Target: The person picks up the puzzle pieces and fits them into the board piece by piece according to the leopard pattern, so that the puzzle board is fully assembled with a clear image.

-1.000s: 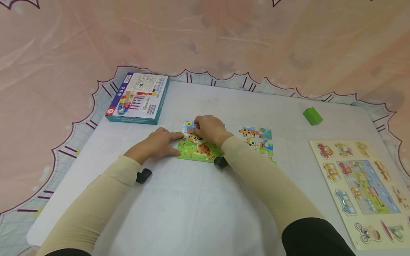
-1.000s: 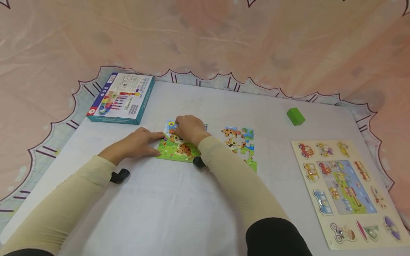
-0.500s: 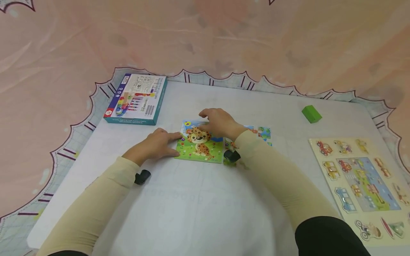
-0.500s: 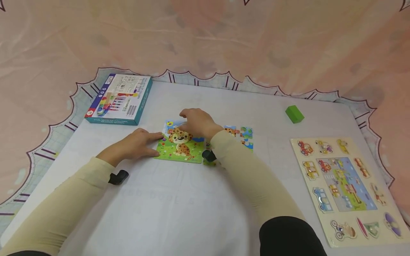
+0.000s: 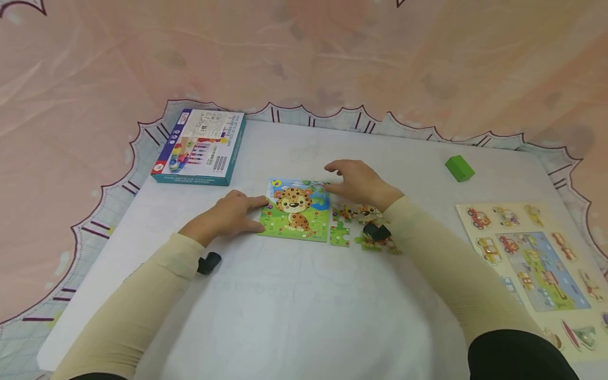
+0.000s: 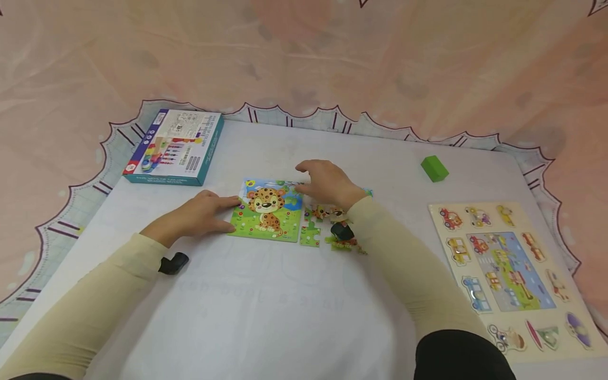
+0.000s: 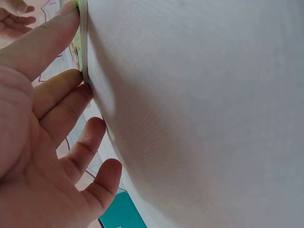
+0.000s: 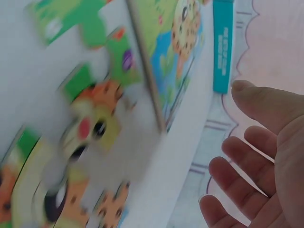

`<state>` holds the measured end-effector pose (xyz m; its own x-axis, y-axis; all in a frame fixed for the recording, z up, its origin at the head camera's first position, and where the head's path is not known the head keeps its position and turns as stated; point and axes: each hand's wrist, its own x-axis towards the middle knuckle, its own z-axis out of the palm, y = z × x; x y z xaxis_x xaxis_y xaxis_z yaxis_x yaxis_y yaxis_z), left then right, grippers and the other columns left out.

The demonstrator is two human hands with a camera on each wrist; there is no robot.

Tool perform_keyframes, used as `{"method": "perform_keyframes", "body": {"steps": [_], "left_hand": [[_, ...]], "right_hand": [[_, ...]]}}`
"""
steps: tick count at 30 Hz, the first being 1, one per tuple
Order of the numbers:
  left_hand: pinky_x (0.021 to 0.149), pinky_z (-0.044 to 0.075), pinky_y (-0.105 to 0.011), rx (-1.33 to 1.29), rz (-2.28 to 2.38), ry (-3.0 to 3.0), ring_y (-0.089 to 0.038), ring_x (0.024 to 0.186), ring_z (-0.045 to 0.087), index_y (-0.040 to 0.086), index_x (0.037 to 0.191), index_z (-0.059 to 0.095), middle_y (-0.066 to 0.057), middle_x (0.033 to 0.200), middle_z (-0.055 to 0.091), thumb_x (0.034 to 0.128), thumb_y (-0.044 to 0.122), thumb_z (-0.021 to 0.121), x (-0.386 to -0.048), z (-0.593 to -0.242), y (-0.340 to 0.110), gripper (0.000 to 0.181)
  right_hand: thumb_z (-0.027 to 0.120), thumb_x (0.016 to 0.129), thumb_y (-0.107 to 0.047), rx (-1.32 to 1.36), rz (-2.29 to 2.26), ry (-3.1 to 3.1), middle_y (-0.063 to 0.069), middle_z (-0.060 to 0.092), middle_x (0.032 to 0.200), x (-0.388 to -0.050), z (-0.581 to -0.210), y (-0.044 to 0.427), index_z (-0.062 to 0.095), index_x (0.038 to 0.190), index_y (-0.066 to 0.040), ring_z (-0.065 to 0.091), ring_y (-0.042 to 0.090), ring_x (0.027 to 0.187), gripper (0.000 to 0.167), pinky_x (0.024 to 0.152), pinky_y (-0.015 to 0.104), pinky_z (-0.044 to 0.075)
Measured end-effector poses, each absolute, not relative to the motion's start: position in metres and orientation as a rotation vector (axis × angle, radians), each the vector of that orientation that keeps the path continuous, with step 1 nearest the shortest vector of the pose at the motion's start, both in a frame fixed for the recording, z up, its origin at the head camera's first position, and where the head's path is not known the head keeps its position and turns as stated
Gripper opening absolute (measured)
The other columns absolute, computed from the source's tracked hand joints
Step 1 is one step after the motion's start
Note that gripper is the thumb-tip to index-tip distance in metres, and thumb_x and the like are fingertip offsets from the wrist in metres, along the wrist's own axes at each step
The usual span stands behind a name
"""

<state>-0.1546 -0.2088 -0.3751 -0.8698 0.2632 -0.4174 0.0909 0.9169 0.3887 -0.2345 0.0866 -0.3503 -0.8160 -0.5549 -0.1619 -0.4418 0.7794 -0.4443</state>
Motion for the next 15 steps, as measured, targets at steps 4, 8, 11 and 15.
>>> {"method": "perform_keyframes", "body": {"steps": [4, 8, 11, 15], "left_hand": [[0.101, 0.039, -0.052, 0.243, 0.501, 2.600, -0.036, 0.124, 0.039, 0.019, 0.152, 0.045, -0.020, 0.140, 0.049, 0.0870, 0.036, 0.079, -0.155, -0.375, -0.209, 0.076], [0.101, 0.039, -0.052, 0.241, 0.496, 2.602, -0.035, 0.124, 0.038, 0.019, 0.152, 0.045, -0.020, 0.139, 0.050, 0.0872, 0.035, 0.079, -0.155, -0.376, -0.211, 0.075], [0.101, 0.039, -0.053, 0.249, 0.497, 2.606, -0.035, 0.126, 0.037, 0.019, 0.152, 0.045, -0.019, 0.140, 0.051, 0.0875, 0.036, 0.078, -0.155, -0.377, -0.211, 0.075], [0.101, 0.039, -0.053, 0.254, 0.500, 2.606, -0.036, 0.126, 0.036, 0.019, 0.153, 0.045, -0.019, 0.140, 0.050, 0.0877, 0.036, 0.078, -0.156, -0.379, -0.211, 0.075]], "right_hand": [[0.067, 0.096, -0.031, -0.721, -0.554, 2.703, 0.011, 0.055, 0.142, -0.235, -0.353, 0.102, 0.051, 0.145, -0.007, 0.053, 0.030, 0.126, 0.057, 0.105, 0.048, 0.040], [0.067, 0.096, -0.030, -0.673, -0.530, 2.698, 0.012, 0.054, 0.144, -0.236, -0.357, 0.115, 0.050, 0.147, -0.008, 0.052, 0.031, 0.127, 0.058, 0.106, 0.049, 0.039], [0.067, 0.096, -0.030, -0.647, -0.512, 2.697, 0.014, 0.054, 0.143, -0.237, -0.361, 0.123, 0.050, 0.147, -0.009, 0.051, 0.033, 0.128, 0.058, 0.108, 0.051, 0.037], [0.068, 0.096, -0.030, -0.620, -0.483, 2.705, 0.016, 0.054, 0.143, -0.237, -0.366, 0.132, 0.052, 0.147, -0.010, 0.049, 0.036, 0.130, 0.057, 0.109, 0.053, 0.035]]}}
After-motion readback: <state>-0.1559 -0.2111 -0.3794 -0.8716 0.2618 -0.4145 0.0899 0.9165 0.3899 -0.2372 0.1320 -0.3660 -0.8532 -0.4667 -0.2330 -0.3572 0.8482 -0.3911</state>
